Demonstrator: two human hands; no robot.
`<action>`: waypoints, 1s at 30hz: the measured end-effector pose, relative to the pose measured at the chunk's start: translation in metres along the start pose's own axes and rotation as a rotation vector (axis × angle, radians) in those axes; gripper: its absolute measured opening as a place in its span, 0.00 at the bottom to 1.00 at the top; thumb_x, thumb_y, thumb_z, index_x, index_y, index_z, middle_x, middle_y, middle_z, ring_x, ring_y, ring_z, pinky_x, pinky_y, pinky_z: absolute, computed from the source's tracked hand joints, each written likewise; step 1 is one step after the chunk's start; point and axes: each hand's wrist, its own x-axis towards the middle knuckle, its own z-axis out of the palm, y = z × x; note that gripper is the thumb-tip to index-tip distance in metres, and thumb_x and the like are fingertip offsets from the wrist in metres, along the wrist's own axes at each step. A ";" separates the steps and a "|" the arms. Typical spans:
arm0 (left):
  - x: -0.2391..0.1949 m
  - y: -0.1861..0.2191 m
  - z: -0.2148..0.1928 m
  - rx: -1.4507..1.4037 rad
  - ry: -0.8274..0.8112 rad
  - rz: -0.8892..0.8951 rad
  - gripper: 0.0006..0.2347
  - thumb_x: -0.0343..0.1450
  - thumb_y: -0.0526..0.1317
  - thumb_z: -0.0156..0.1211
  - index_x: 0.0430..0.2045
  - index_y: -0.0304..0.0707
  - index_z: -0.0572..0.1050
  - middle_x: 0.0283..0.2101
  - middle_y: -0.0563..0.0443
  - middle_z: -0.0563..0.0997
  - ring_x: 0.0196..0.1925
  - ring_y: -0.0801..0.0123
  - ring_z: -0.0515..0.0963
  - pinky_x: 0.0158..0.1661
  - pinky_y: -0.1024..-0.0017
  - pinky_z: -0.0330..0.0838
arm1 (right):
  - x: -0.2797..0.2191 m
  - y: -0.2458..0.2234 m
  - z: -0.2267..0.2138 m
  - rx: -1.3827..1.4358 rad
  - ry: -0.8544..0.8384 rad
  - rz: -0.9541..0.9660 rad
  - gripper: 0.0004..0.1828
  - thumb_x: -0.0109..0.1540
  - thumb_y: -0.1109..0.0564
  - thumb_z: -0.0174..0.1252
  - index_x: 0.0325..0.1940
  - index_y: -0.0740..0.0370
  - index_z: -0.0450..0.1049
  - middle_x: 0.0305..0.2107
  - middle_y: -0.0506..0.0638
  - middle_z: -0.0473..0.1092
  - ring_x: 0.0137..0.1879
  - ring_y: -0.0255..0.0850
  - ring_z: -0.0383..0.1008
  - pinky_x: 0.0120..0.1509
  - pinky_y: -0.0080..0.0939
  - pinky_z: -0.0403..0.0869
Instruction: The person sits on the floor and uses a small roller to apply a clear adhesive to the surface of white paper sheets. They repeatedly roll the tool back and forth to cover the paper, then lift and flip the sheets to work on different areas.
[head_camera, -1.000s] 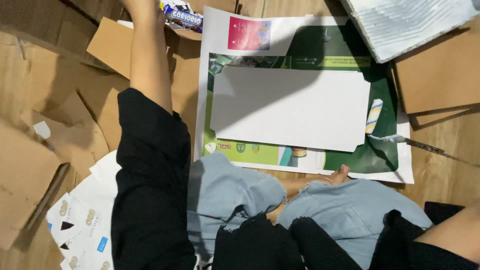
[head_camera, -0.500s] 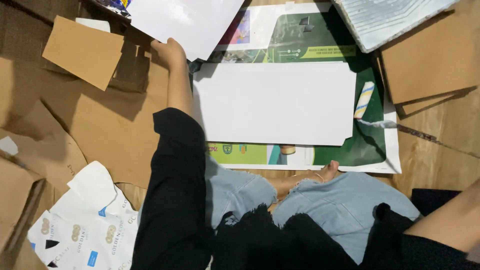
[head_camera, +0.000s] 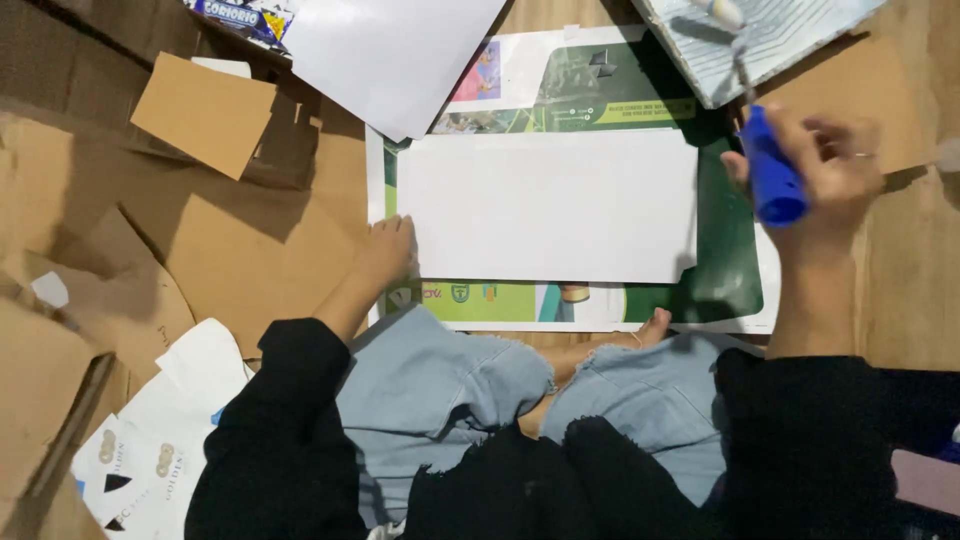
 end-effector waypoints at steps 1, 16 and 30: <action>0.010 -0.012 0.015 0.158 0.104 0.007 0.26 0.65 0.38 0.49 0.58 0.33 0.55 0.57 0.39 0.61 0.57 0.48 0.62 0.51 0.56 0.61 | -0.007 0.001 0.005 -0.229 -0.143 -0.083 0.20 0.63 0.57 0.76 0.55 0.62 0.76 0.46 0.61 0.66 0.43 0.53 0.71 0.40 0.49 0.75; 0.021 0.018 -0.001 0.169 -0.001 -0.007 0.23 0.62 0.49 0.60 0.45 0.33 0.65 0.46 0.42 0.67 0.45 0.51 0.70 0.40 0.56 0.70 | -0.020 0.049 0.069 -0.028 -0.078 0.122 0.11 0.65 0.65 0.62 0.51 0.67 0.74 0.51 0.66 0.64 0.56 0.58 0.65 0.58 0.54 0.68; 0.015 0.033 -0.019 0.165 -0.043 -0.044 0.26 0.62 0.54 0.58 0.48 0.35 0.65 0.50 0.42 0.65 0.48 0.51 0.70 0.40 0.54 0.70 | -0.001 0.015 0.023 0.021 -0.036 0.200 0.09 0.65 0.66 0.62 0.48 0.61 0.72 0.46 0.65 0.65 0.52 0.59 0.67 0.50 0.55 0.71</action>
